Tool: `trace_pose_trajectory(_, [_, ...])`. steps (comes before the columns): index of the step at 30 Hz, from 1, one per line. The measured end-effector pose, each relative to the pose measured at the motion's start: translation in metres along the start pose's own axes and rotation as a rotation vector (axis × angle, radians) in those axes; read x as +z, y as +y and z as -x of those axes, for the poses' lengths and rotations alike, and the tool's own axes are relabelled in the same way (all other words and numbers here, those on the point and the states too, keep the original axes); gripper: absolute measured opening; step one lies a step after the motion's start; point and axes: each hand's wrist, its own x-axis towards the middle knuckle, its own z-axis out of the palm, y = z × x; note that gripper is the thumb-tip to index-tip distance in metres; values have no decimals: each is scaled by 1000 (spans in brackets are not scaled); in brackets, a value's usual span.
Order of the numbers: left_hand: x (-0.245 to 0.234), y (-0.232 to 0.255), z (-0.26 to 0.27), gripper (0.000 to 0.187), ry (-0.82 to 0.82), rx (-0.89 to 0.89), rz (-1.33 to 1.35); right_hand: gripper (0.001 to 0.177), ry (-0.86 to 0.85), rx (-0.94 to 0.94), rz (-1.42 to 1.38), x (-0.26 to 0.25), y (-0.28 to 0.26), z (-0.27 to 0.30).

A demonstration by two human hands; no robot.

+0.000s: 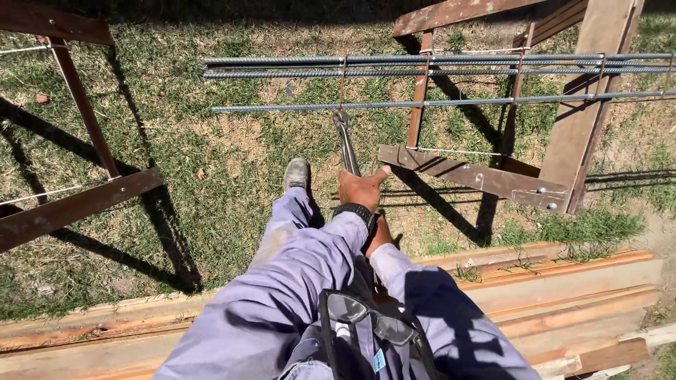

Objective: The person uses pliers to twist and secure wire ties around a grid of steel rebar rods. They repeatedly wrap the wire, use the pliers to tighten the connections, and trim the excess wire ends to complete the assembly.

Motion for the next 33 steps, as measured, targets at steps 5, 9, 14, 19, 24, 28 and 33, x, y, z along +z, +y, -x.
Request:
trace_pose_trajectory(5, [-13, -69, -129, 40, 197, 246, -330, 22, 159, -129, 625, -5, -47, 33])
trace_pose_trajectory(9, [-9, -8, 13, 32, -236, 124, 79, 23, -217, -169, -30, -25, -106, 85])
trace_pose_trajectory(14, [-25, -20, -15, 32, -830, -15, 529, 23, -546, 336, -666, -15, -86, 81])
trace_pose_trajectory(19, [-50, -8, -45, 43, -442, -11, -27, 21, -289, 295, -493, 6, -109, 82])
trace_pose_trajectory(24, [3, -2, -19, 52, -15, 287, -399, 18, 331, -266, 645, -5, -27, 34])
trace_pose_trajectory(28, [9, -2, -13, 40, -53, 175, -124, 31, 343, -200, 534, -14, -117, 111])
trace_pose_trajectory(33, [-13, -20, -28, 38, -487, 31, 293, 24, -266, -40, -246, -34, -135, 114])
